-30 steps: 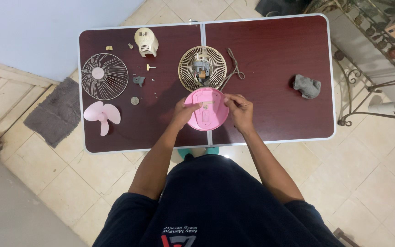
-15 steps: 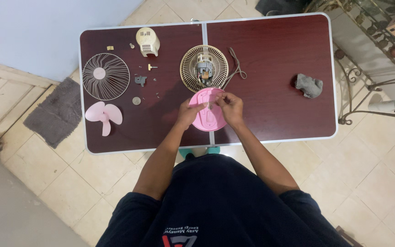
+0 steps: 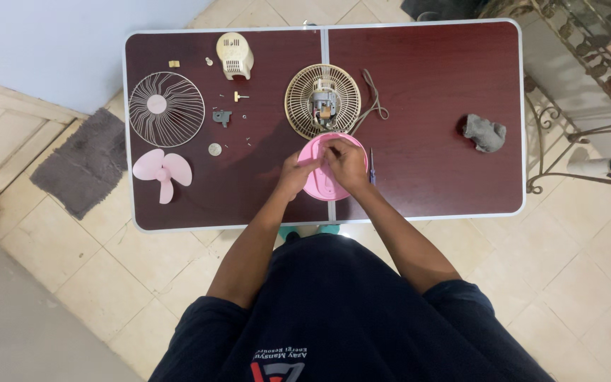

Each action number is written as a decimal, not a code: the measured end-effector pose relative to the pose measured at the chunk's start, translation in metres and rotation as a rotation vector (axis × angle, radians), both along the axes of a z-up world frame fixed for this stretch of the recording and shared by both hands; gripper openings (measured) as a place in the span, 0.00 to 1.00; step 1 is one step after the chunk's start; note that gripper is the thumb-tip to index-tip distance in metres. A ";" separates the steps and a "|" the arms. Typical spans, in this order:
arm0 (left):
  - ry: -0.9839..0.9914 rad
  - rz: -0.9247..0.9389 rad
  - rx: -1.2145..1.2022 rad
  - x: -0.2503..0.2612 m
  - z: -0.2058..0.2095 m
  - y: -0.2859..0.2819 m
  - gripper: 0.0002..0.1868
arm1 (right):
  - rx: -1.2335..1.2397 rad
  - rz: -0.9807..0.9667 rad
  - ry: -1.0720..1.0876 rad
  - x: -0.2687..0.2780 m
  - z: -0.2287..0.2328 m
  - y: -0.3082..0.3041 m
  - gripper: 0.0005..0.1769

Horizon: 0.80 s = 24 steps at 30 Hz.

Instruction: The person assembles an electric fan by attaching a pink base to the fan stand, inserting and tightening screws with a screwdriver, and aligning the base to the stand. The person handles the fan stand, base, screws, and screwdriver throughout the clip.

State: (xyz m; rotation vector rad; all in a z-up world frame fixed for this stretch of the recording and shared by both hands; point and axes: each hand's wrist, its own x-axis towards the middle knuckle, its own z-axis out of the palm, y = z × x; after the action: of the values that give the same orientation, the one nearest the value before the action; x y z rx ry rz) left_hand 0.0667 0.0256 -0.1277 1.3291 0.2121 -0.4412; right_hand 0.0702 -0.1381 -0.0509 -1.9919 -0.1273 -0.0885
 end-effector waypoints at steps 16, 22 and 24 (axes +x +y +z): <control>0.005 -0.058 0.009 0.004 -0.002 0.007 0.19 | -0.185 -0.058 -0.086 0.005 0.010 0.017 0.07; 0.028 -0.061 0.003 0.003 0.000 0.010 0.19 | -0.249 -0.080 -0.081 0.005 0.007 0.022 0.07; 0.031 -0.061 0.013 0.004 0.000 0.009 0.19 | -0.251 -0.081 -0.069 0.005 0.007 0.022 0.07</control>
State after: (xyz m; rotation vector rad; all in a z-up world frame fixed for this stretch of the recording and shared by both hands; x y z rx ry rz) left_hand 0.0702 0.0350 -0.1281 1.3444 0.2007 -0.5135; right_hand 0.0754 -0.1158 -0.0444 -2.2456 -0.1060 -0.2023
